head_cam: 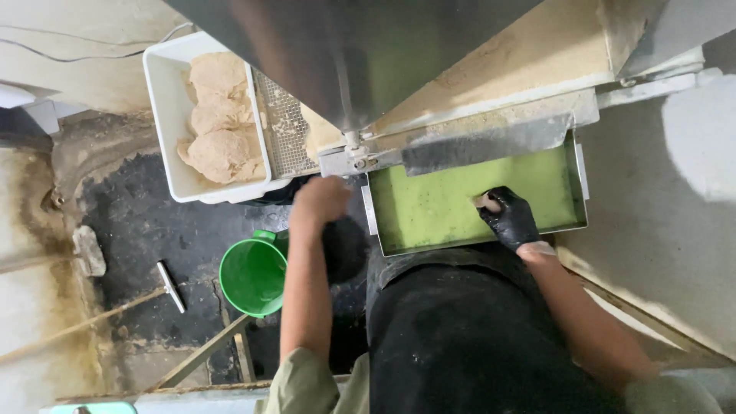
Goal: Breading chicken pieces by dipping them in a liquid coating and feeding them into an industrial breading machine.
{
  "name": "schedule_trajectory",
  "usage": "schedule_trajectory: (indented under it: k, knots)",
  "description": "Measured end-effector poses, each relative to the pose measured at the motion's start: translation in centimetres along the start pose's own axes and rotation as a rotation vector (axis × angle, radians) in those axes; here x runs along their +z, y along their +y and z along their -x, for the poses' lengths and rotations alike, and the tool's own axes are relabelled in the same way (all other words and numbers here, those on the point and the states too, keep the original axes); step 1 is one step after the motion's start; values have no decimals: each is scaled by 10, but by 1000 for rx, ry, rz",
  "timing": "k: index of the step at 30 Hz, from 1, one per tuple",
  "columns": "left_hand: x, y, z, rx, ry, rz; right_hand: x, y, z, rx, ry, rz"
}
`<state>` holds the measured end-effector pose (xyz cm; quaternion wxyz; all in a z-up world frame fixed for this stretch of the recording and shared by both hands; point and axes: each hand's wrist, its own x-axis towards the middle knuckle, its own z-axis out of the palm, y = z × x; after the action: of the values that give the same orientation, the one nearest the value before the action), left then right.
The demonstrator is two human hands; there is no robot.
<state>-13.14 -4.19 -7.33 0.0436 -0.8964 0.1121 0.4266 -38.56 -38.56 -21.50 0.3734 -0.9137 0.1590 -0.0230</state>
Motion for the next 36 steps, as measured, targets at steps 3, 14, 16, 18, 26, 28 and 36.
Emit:
schedule_trajectory:
  k: [3,14,16,18,26,28,36]
  knots:
    - [-26,-67,-56,26,410,369,-11,-31,0,167,61,-152]
    - [-16,-76,-224,65,150,2052,-72,-94,-54,219,198,-211]
    - [-19,-80,-222,30,175,2080,-86,-100,-77,202,238,-210]
    - [-36,-71,-179,-41,265,2254,-106,-102,-107,149,286,-181]
    - [-80,-105,-160,-110,249,2061,-151,-80,-229,80,440,-372]
    - [-76,-115,-161,-168,338,1904,-144,-47,-228,275,354,-514]
    - [-146,-74,-14,323,1084,1085,-110,-45,-112,-15,233,-95]
